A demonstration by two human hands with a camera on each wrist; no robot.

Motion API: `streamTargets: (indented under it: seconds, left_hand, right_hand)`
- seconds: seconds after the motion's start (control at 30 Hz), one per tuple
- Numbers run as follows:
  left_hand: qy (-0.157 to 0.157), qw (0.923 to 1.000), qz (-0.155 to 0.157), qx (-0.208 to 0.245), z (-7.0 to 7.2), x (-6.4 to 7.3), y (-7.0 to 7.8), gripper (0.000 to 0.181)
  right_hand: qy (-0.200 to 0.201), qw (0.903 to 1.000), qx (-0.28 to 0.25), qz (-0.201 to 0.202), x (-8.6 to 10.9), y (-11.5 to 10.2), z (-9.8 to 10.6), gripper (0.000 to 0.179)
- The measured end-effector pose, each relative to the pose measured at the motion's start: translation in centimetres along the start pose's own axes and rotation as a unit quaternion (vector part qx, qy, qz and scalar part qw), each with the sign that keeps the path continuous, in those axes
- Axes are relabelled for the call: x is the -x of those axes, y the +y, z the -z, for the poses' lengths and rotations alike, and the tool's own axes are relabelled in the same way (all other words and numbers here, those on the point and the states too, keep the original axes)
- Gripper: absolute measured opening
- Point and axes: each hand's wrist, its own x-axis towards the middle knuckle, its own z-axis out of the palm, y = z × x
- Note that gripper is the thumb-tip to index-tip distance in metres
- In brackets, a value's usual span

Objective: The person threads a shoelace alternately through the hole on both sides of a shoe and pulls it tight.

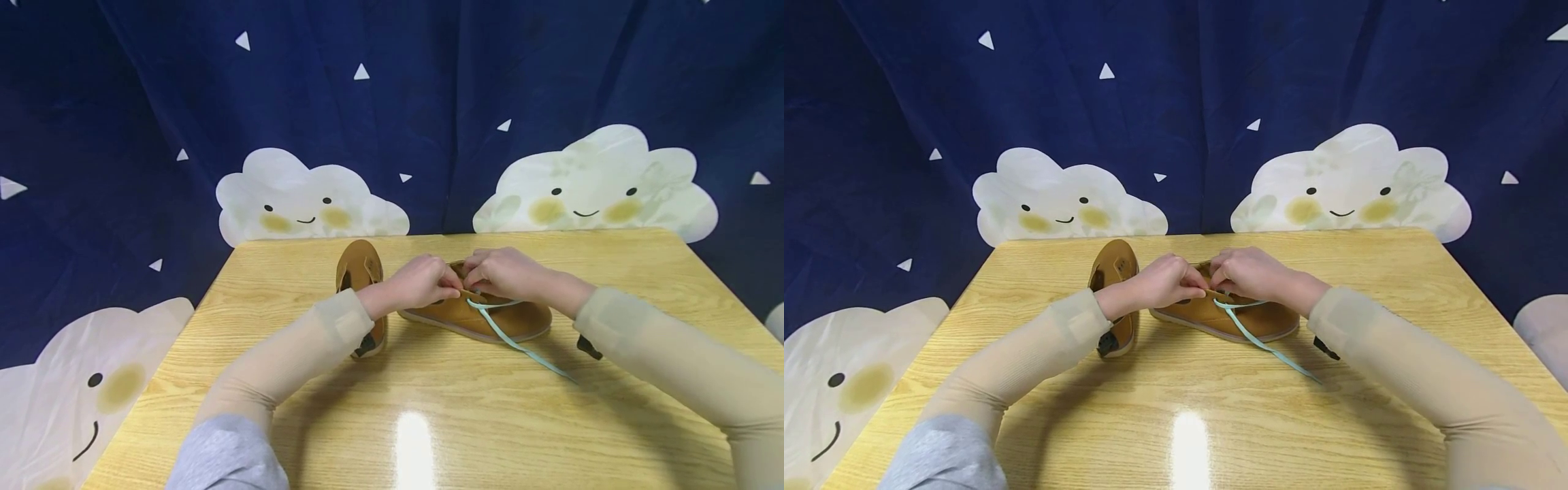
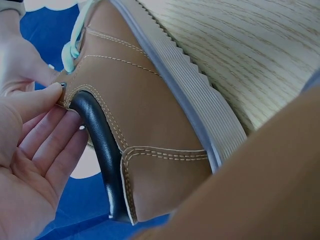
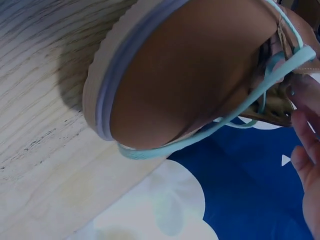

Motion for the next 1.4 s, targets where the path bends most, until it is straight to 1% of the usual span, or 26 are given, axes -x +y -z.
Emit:
streamTargets:
  seconds: [0.27,0.43,0.67,0.83,0.9,1.03,1.17,1.4]
  left_hand:
    - [-0.002,0.9999,0.004,-0.010,0.1,0.0,0.2,0.012]
    - [-0.001,1.0000,0.004,-0.008,0.1,0.0,0.2,0.012]
    - [0.002,0.9999,0.000,-0.016,0.1,0.0,0.1,0.012]
    - [0.005,0.9998,-0.005,-0.016,0.0,0.1,0.1,0.012]
    - [0.007,0.9998,-0.006,-0.016,0.0,0.1,0.1,0.011]
    - [0.007,0.9999,-0.004,-0.014,0.0,0.1,0.1,0.012]
    - [0.006,0.9999,-0.003,-0.012,-0.1,0.1,0.1,0.012]
    - [0.006,0.9999,-0.003,-0.010,-0.1,0.2,0.1,0.013]
  right_hand:
    - [0.026,0.9986,0.022,-0.040,0.1,0.6,1.2,0.014]
    - [0.055,0.9963,0.043,-0.051,0.2,1.4,2.1,0.015]
    - [0.089,0.9898,0.072,-0.085,0.1,2.6,3.6,0.014]
    - [0.103,0.9848,0.086,-0.110,0.1,3.4,4.4,0.013]
    - [0.105,0.9823,0.096,-0.122,0.1,3.8,4.7,0.012]
    - [0.101,0.9755,0.114,-0.159,0.3,4.5,5.5,0.009]
    - [0.089,0.9676,0.120,-0.204,0.6,5.0,6.4,0.009]
    - [0.072,0.9526,0.130,-0.265,1.3,6.2,8.0,0.011]
